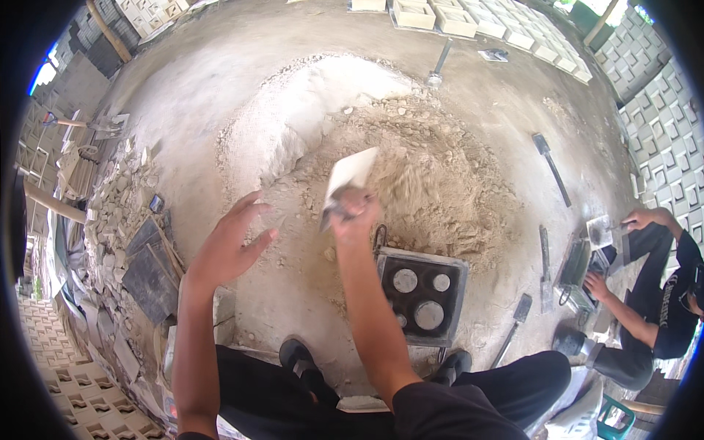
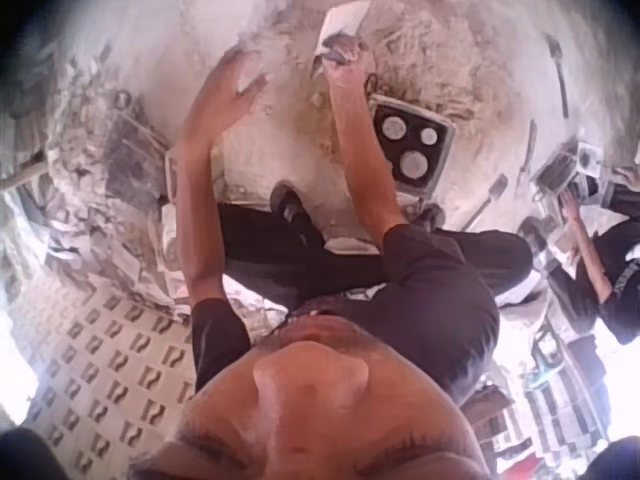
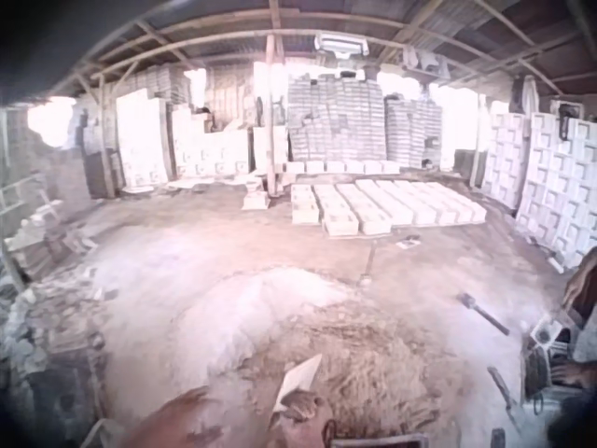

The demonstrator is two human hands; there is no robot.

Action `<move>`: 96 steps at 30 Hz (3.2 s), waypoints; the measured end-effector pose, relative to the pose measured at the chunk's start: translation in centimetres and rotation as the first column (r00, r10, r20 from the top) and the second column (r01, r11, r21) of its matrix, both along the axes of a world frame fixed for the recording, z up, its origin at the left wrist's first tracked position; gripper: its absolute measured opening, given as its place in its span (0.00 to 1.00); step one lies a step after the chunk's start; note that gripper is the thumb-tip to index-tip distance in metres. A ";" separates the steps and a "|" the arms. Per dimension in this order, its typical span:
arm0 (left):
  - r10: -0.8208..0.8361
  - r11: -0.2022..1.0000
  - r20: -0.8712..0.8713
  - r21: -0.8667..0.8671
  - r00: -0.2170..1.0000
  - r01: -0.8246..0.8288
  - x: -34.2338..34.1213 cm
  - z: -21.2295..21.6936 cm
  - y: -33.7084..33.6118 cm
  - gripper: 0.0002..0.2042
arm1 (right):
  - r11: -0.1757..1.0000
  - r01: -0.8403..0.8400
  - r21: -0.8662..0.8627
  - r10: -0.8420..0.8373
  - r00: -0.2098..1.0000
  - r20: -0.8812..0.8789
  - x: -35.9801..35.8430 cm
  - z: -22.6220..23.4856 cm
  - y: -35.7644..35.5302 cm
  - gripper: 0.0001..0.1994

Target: The person uses a metal mold and a trowel to make a ventilation block, cleaning the mold with a scraper and filling it with cement mixture from a pile on the floor.

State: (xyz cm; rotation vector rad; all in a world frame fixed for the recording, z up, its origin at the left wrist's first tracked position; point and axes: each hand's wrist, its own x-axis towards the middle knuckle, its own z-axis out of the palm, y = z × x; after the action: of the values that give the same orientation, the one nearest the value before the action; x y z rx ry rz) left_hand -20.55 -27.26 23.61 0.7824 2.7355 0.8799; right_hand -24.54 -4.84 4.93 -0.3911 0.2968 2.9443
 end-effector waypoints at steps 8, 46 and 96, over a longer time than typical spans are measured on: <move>0.060 0.996 0.028 -0.072 0.998 -0.058 -1.1 -1.1 1.1 0.20 | 0.803 -0.440 0.403 -0.039 0.635 0.771 4.2 -9.8 -11.1 0.16; 0.128 0.991 0.084 -0.042 0.988 -0.125 4.2 -20.3 15.2 0.34 | -0.896 -0.435 0.090 -0.243 0.651 0.719 14.3 6.4 37.9 0.24; 0.477 0.842 0.276 0.130 0.834 -0.524 13.0 -28.1 21.8 0.30 | -0.943 -0.296 -0.151 -0.329 0.771 0.545 2.2 0.2 23.9 0.11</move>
State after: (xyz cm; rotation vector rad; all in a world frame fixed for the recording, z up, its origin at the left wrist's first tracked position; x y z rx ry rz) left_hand -7.57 -5.42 -4.50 -0.0524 2.6947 1.2689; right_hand -22.30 19.02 5.12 0.3306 2.8095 -0.1923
